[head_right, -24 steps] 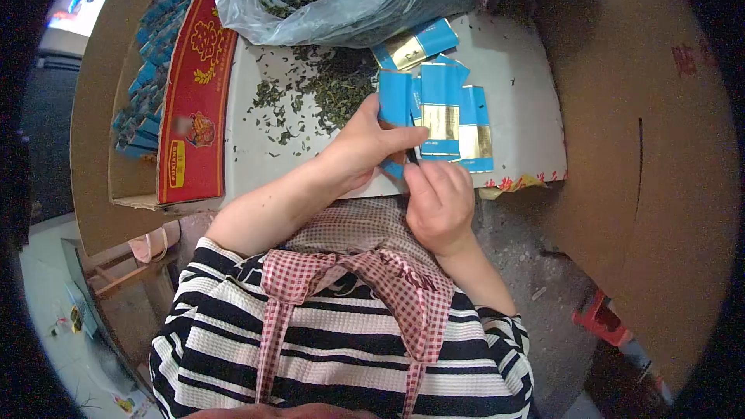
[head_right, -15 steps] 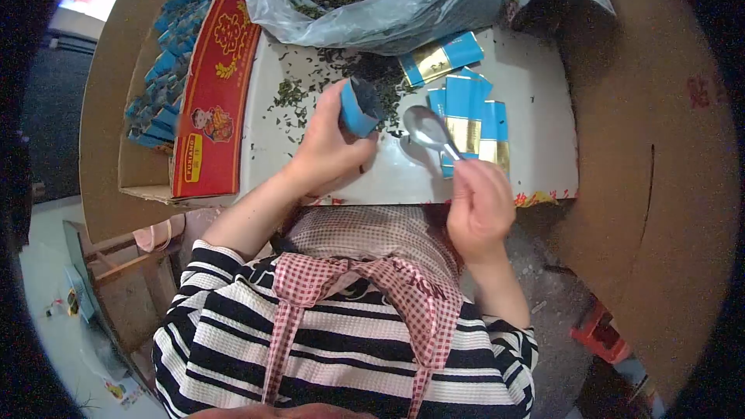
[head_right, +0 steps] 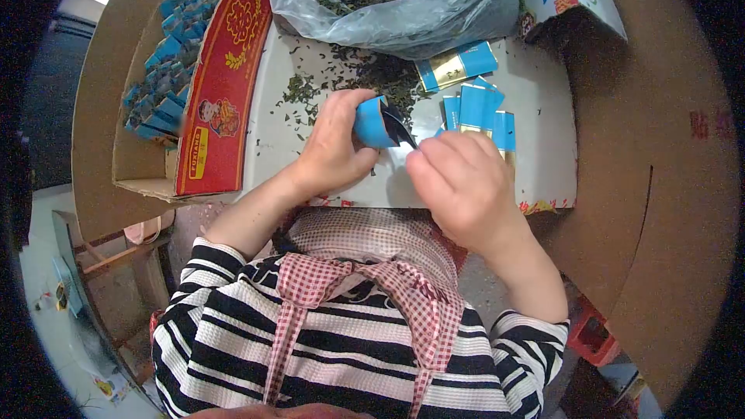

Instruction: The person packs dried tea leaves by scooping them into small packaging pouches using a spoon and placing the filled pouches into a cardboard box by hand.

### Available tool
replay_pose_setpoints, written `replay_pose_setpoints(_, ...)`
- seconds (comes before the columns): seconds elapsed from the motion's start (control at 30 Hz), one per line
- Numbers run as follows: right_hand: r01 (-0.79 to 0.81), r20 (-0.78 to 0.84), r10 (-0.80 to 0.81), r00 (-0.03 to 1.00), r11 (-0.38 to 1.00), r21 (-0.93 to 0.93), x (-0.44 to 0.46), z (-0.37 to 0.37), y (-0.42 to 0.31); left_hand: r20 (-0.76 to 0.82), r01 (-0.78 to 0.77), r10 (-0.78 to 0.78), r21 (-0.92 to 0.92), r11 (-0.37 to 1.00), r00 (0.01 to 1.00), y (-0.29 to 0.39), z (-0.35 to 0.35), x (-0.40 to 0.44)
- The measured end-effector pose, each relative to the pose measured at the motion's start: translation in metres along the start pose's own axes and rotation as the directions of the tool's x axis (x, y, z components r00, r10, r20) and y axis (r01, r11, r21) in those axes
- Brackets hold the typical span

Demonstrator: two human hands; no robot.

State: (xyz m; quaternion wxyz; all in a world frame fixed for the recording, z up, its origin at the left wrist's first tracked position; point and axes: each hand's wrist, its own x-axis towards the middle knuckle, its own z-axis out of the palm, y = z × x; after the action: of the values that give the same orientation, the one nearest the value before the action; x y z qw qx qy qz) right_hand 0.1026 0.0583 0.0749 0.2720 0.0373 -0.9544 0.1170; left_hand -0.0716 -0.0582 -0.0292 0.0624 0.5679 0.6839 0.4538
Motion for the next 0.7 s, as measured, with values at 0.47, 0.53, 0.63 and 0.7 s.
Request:
replay_pose_setpoints(0.47,-0.798,0.477,0.709,0.520,0.203,0.568,0.027,0.019,0.028,-0.022,0.033,-0.035,-0.084,0.996,0.999,-0.002,0.006,0.008)
replay_pose_setpoints(0.53,-0.822,0.539,0.724,0.430,0.066,0.566,0.030,0.017,0.032,-0.009,0.054,-0.055,-0.111,0.992,0.998,-0.003,0.006,0.009)
replay_pose_setpoints(0.63,-0.807,0.617,0.718,0.322,-0.132,0.575,0.032,0.014,0.039,-0.033,0.014,-0.018,-0.127,0.992,0.999,-0.002,0.005,0.012)
replay_pose_setpoints(0.7,-0.753,0.623,0.728,0.286,-0.232,0.616,0.030,0.014,0.042,-0.029,0.044,-0.051,-0.206,0.978,0.998,0.005,0.000,0.014)
